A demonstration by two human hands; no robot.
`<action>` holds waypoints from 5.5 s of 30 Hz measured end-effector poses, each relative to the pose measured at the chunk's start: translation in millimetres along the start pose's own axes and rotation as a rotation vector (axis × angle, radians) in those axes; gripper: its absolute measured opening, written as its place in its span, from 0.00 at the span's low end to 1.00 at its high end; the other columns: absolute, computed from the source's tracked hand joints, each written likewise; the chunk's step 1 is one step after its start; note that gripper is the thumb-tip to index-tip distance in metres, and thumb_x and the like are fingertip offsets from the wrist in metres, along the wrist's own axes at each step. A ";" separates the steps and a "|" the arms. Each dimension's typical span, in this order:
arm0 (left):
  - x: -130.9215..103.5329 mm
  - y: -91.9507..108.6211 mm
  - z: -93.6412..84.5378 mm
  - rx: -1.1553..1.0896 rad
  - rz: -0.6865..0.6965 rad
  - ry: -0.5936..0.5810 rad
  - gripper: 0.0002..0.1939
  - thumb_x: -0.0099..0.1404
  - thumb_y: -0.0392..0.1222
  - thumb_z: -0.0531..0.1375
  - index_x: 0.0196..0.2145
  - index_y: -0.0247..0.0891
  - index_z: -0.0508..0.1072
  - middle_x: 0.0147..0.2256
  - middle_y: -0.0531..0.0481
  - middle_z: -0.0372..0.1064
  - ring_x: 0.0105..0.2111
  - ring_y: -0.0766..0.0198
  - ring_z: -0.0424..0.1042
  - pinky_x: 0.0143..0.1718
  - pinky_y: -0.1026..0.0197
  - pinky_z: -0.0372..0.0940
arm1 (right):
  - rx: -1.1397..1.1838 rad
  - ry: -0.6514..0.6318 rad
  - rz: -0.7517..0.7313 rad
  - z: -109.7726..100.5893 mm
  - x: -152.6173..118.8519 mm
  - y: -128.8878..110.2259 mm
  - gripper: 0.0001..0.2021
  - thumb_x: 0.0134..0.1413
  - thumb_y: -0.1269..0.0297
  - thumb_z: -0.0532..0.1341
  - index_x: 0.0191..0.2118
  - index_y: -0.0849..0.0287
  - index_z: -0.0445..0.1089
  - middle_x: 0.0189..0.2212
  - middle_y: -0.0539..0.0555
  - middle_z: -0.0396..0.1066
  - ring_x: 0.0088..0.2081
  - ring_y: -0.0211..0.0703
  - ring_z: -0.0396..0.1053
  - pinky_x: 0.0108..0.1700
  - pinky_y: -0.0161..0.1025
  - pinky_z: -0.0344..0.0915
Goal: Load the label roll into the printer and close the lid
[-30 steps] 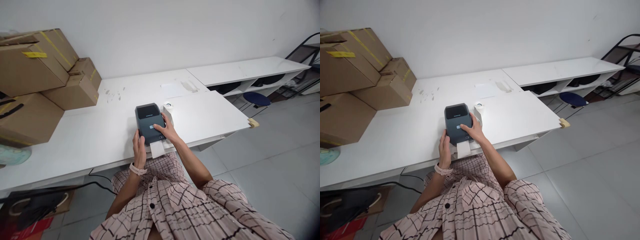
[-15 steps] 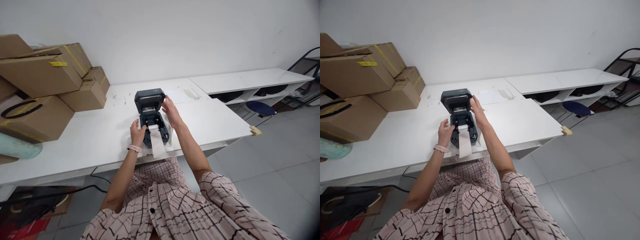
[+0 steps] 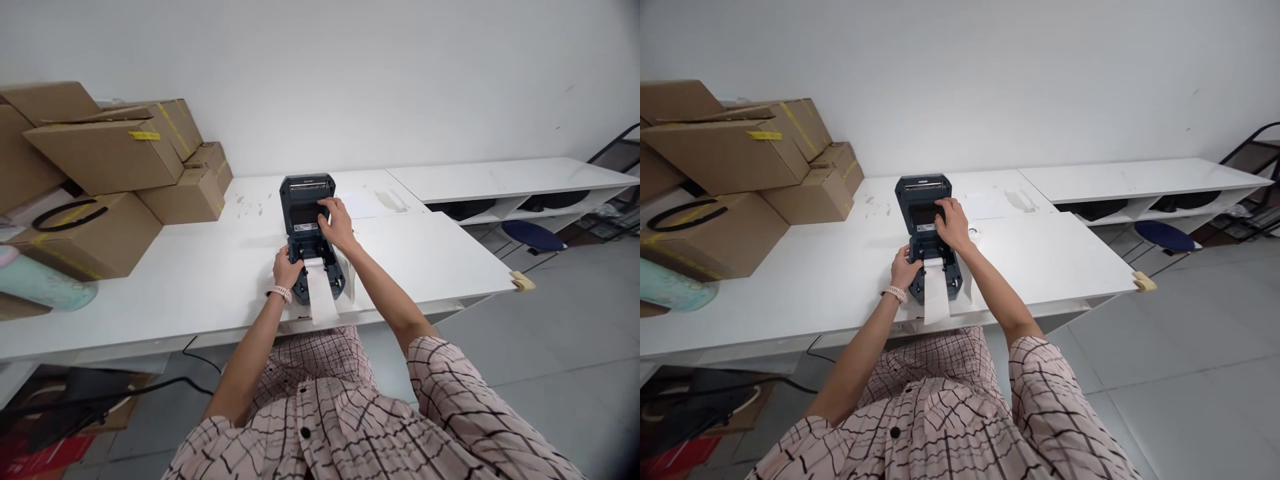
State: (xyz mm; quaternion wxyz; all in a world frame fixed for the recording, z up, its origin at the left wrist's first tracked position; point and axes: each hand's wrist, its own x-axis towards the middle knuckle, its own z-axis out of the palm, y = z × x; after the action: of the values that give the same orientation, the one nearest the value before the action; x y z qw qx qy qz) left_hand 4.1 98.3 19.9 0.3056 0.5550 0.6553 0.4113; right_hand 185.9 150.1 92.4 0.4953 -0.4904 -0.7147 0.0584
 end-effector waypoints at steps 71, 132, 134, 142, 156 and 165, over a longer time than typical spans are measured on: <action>-12.5 9.7 -2.9 0.136 -0.019 0.063 0.31 0.66 0.31 0.56 0.66 0.44 0.63 0.58 0.42 0.75 0.58 0.50 0.74 0.62 0.45 0.64 | 0.377 -0.673 0.614 -78.3 0.1 149.7 0.43 0.29 0.75 0.72 0.59 0.57 0.69 0.66 0.64 0.66 0.67 0.56 0.62 0.65 0.50 0.61; -95.9 -20.8 1.5 -0.586 -0.147 -0.203 0.46 0.63 0.58 0.66 0.72 0.46 0.52 0.70 0.40 0.57 0.68 0.46 0.60 0.64 0.47 0.63 | 0.075 -0.619 0.067 -32.8 -141.8 -38.3 0.23 0.71 0.48 0.53 0.62 0.51 0.71 0.67 0.58 0.66 0.69 0.58 0.61 0.66 0.63 0.61; -108.9 -24.6 -0.4 -0.619 -0.166 -0.232 0.48 0.61 0.59 0.68 0.71 0.46 0.52 0.69 0.39 0.59 0.66 0.46 0.64 0.62 0.47 0.65 | 0.267 -0.447 0.202 -39.2 -106.4 -22.5 0.24 0.69 0.43 0.53 0.58 0.50 0.74 0.59 0.57 0.74 0.61 0.56 0.71 0.63 0.59 0.67; -104.8 -24.4 -4.2 -0.596 -0.149 -0.216 0.48 0.59 0.56 0.70 0.70 0.42 0.56 0.66 0.37 0.64 0.63 0.48 0.68 0.62 0.49 0.65 | 0.677 -0.196 0.398 -12.8 100.5 34.4 0.43 0.58 0.24 0.45 0.70 0.47 0.56 0.71 0.52 0.57 0.72 0.53 0.52 0.70 0.64 0.50; -116.0 -27.1 -18.0 -0.634 -0.067 -0.319 0.63 0.55 0.66 0.69 0.75 0.45 0.39 0.75 0.37 0.39 0.73 0.45 0.48 0.70 0.47 0.55 | 0.639 0.055 0.467 -23.2 -124.5 -34.4 0.23 0.55 0.46 0.67 0.54 0.46 0.74 0.62 0.53 0.69 0.67 0.54 0.61 0.70 0.56 0.55; -73.2 4.7 -23.9 -0.586 -0.215 -0.275 0.53 0.62 0.63 0.65 0.74 0.48 0.43 0.76 0.43 0.39 0.74 0.45 0.43 0.72 0.44 0.51 | 0.968 -0.059 1.020 -15.5 -144.0 -28.1 0.40 0.48 0.46 0.70 0.66 0.52 0.62 0.63 0.55 0.70 0.64 0.57 0.66 0.69 0.55 0.61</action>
State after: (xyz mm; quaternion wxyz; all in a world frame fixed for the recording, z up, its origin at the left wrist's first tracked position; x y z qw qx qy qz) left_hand 0.2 22.0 31.3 0.5791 0.4217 0.5168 0.4688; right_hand 183.8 20.3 22.5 0.5492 -0.4870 -0.3023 0.6082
